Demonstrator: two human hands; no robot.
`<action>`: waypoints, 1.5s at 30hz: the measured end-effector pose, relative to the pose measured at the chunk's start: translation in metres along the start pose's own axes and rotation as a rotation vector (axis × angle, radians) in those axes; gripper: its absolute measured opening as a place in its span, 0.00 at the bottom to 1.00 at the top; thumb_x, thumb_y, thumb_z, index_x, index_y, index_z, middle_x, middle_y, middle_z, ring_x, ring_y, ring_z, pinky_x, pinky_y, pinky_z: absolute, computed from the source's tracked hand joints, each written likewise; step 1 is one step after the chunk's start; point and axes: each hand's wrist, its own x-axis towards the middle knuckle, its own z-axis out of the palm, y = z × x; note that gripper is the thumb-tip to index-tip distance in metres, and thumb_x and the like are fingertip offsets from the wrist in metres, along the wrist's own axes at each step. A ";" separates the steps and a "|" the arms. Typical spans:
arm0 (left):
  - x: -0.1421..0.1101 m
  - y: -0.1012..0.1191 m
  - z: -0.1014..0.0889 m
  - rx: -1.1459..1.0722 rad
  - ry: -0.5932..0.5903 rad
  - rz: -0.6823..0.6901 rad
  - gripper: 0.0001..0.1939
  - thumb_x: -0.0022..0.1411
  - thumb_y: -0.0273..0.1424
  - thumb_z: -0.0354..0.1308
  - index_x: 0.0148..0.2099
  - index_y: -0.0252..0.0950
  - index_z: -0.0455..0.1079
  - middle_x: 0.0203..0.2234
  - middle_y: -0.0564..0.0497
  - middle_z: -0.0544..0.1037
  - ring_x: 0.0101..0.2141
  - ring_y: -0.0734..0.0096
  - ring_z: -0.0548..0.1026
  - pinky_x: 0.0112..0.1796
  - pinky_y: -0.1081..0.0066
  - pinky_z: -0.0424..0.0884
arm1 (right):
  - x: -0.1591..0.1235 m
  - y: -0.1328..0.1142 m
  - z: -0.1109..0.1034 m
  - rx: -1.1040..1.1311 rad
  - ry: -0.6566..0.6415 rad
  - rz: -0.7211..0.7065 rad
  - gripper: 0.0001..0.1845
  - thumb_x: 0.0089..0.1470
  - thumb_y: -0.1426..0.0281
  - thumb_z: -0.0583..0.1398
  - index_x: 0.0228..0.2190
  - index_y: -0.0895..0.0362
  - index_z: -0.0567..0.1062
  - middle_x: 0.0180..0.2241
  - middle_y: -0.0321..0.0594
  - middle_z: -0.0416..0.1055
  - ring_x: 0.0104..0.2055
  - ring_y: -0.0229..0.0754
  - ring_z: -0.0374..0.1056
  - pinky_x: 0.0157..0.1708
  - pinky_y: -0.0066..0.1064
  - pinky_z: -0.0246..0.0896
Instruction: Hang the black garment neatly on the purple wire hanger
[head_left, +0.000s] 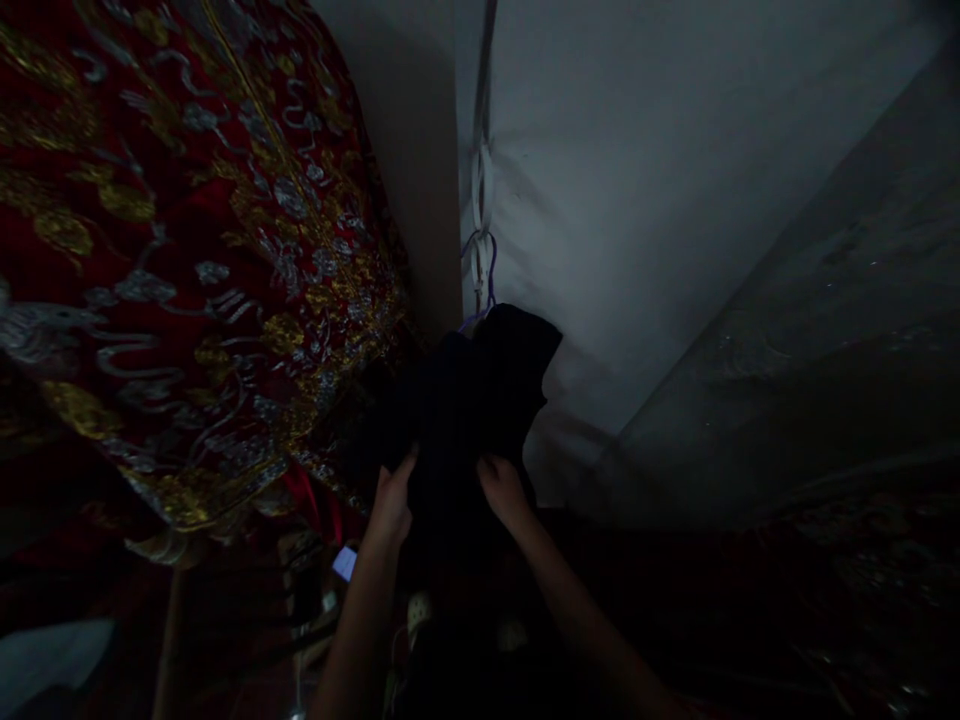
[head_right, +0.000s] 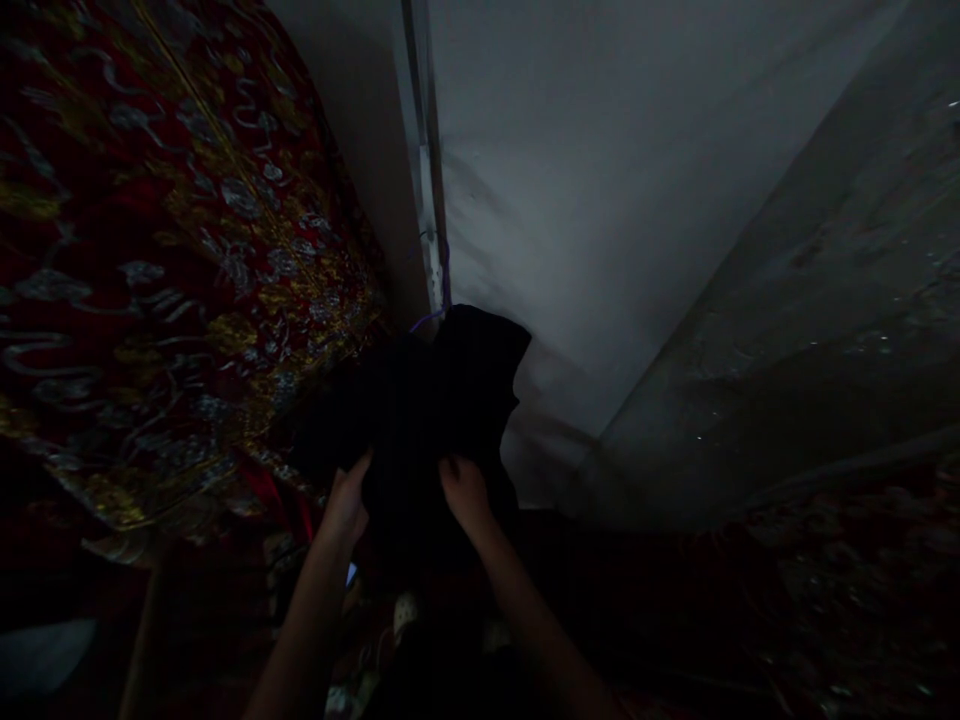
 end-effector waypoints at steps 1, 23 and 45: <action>-0.001 -0.003 -0.002 0.030 0.039 0.035 0.21 0.56 0.35 0.69 0.50 0.39 0.71 0.50 0.43 0.79 0.56 0.55 0.74 0.59 0.54 0.68 | -0.002 0.001 -0.005 -0.003 0.000 0.004 0.14 0.56 0.65 0.53 0.20 0.54 0.67 0.22 0.39 0.70 0.27 0.42 0.67 0.30 0.31 0.56; -0.014 -0.097 0.031 0.826 -0.386 0.656 0.05 0.63 0.29 0.56 0.34 0.38 0.70 0.29 0.49 0.77 0.33 0.64 0.77 0.37 0.68 0.70 | 0.019 -0.130 -0.096 0.616 -0.067 -0.084 0.21 0.42 0.52 0.66 0.18 0.57 0.72 0.14 0.32 0.63 0.15 0.31 0.54 0.16 0.24 0.43; 0.015 0.138 0.071 0.692 -0.168 1.286 0.07 0.67 0.35 0.58 0.39 0.37 0.74 0.32 0.52 0.78 0.37 0.69 0.76 0.42 0.70 0.71 | 0.035 -0.102 -0.043 0.358 0.016 -0.175 0.19 0.54 0.54 0.59 0.22 0.56 0.73 0.15 0.32 0.64 0.19 0.36 0.61 0.21 0.27 0.55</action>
